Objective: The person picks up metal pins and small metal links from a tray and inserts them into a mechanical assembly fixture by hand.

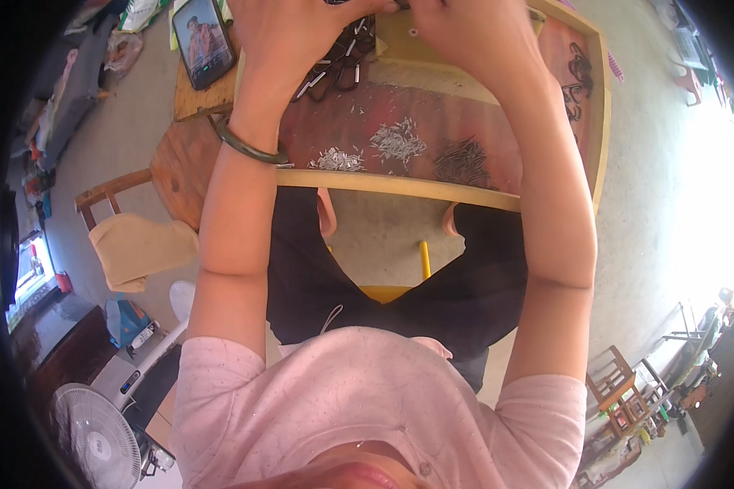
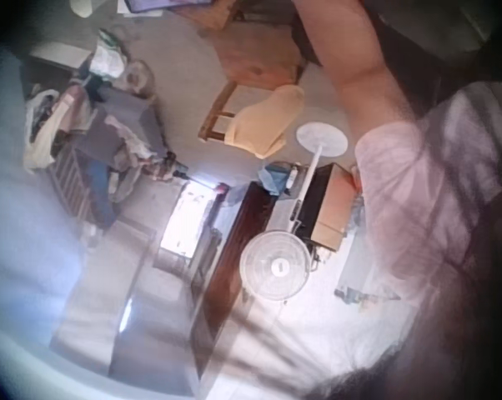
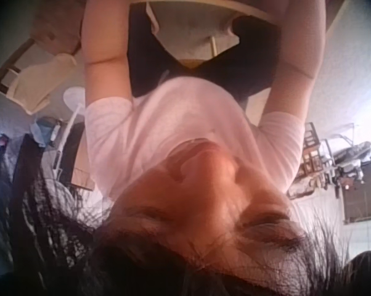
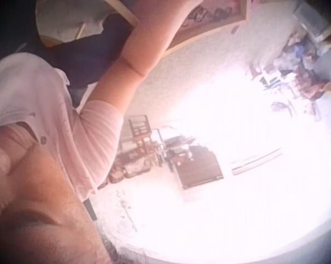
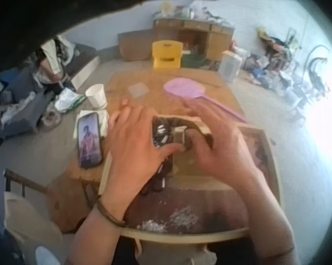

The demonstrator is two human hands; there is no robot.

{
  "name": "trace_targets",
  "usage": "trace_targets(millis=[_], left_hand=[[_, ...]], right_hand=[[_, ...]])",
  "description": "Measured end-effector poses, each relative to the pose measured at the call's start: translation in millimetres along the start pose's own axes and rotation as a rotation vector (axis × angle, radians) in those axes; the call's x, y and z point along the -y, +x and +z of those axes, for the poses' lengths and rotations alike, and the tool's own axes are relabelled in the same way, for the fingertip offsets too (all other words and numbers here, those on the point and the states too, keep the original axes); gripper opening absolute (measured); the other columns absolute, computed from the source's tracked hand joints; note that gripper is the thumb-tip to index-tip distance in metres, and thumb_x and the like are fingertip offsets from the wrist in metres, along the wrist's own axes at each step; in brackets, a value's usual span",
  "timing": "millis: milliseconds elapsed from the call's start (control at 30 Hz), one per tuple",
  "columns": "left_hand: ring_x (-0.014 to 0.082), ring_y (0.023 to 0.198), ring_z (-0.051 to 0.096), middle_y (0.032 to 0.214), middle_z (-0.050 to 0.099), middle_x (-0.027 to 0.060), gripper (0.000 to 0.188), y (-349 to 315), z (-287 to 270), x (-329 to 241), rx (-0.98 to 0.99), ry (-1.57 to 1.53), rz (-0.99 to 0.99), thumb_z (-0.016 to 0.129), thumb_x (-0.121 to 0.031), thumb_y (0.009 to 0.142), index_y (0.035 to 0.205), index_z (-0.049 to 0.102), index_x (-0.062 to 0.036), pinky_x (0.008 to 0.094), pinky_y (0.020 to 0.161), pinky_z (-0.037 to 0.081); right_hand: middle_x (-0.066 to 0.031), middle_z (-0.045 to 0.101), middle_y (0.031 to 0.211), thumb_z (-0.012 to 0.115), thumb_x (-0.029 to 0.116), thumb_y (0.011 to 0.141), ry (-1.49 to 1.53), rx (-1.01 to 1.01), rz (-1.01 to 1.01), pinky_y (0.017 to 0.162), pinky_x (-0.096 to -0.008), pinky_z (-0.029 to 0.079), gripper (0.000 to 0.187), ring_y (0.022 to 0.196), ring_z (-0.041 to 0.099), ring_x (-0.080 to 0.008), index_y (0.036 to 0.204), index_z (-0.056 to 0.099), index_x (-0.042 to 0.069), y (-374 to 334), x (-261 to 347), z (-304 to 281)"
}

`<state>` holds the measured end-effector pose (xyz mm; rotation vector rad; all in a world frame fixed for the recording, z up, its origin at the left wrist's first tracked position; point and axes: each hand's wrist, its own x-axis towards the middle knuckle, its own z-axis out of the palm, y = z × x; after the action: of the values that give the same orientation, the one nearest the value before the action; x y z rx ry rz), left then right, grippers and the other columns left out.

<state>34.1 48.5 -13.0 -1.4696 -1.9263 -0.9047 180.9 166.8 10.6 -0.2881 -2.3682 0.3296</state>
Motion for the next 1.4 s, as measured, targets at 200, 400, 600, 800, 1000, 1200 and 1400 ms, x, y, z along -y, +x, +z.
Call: trace_targets(millis=[200, 400, 600, 800, 1000, 1200, 1400], left_hand=[[0.0325, 0.102, 0.056, 0.095, 0.059, 0.0106, 0.058, -3, 2, 4, -0.06, -0.043, -0.03, 0.095, -0.035, 0.058, 0.094, 0.059, -0.0074, 0.0459, 0.093, 0.037], [0.0318, 0.102, 0.056, 0.094, 0.058, 0.0105, 0.058, -3, 4, 4, -0.062, -0.049, -0.054, 0.096, -0.036, 0.058, 0.093, 0.058, -0.0075, 0.0457, 0.094, 0.038], [0.0317, 0.103, 0.056, 0.095, 0.059, 0.0105, 0.059, -2, 4, 3, -0.055, -0.057, -0.06, 0.096, -0.035, 0.057, 0.093, 0.059, -0.0072, 0.0463, 0.096, 0.038], [0.0314, 0.104, 0.056, 0.096, 0.059, 0.0106, 0.06, -2, 4, 4, -0.057, -0.063, -0.074, 0.096, -0.035, 0.058, 0.095, 0.059, -0.0066, 0.0465, 0.099, 0.037], [0.0311, 0.104, 0.055, 0.096, 0.058, 0.0115, 0.059, -1, 2, 2, -0.027, -0.058, -0.088, 0.096, -0.036, 0.06, 0.095, 0.058, -0.0062, 0.0469, 0.101, 0.036], [0.0306, 0.104, 0.056, 0.097, 0.058, 0.0113, 0.059, -1, 2, 4, -0.005, -0.005, -0.085, 0.096, -0.036, 0.061, 0.095, 0.059, -0.0061, 0.0473, 0.103, 0.036], [0.03, 0.105, 0.056, 0.098, 0.06, 0.011, 0.06, -1, 6, 2, -0.037, -0.07, -0.099, 0.096, -0.037, 0.061, 0.098, 0.06, -0.0062, 0.0468, 0.104, 0.036]], right_hand=[[-0.0085, 0.068, 0.111, 0.079, 0.005, 0.079, 0.227, 0.198, -0.173, 0.086, -0.0396, 0.054, 0.031, 0.096, 0.066, -0.0295, 0.109, 0.071, 0.004, -45, 40, -9], [-0.007, 0.059, 0.086, 0.069, 0.004, 0.071, 0.231, 0.413, -0.313, 0.075, -0.0388, 0.05, 0.015, 0.083, 0.062, -0.0275, 0.085, 0.064, 0.004, -78, 45, 20], [-0.0076, 0.062, 0.093, 0.07, 0.008, 0.071, 0.212, 0.511, -0.46, 0.077, -0.0376, 0.051, 0.018, 0.087, 0.062, -0.0263, 0.088, 0.067, 0.003, -76, 42, 35], [-0.0042, 0.058, 0.085, 0.066, 0.016, 0.071, 0.117, 0.51, -0.737, 0.079, -0.0333, 0.05, 0.009, 0.09, 0.06, -0.0219, 0.075, 0.064, 0.007, -59, 48, 38], [-0.0038, 0.058, 0.083, 0.065, 0.017, 0.074, 0.003, 0.566, -0.91, 0.079, -0.0324, 0.051, 0.01, 0.09, 0.06, -0.0216, 0.074, 0.066, 0.007, -53, 50, 42], [-0.004, 0.059, 0.085, 0.064, 0.019, 0.077, 0.025, 0.528, -0.94, 0.077, -0.0336, 0.051, 0.013, 0.087, 0.06, -0.0219, 0.08, 0.067, 0.006, -52, 45, 49], [-0.0095, 0.06, 0.088, 0.071, 0.013, 0.075, 0.257, 0.473, -0.55, 0.074, -0.0367, 0.052, 0.017, 0.086, 0.062, -0.0274, 0.086, 0.064, 0.003, -37, 26, 21]])
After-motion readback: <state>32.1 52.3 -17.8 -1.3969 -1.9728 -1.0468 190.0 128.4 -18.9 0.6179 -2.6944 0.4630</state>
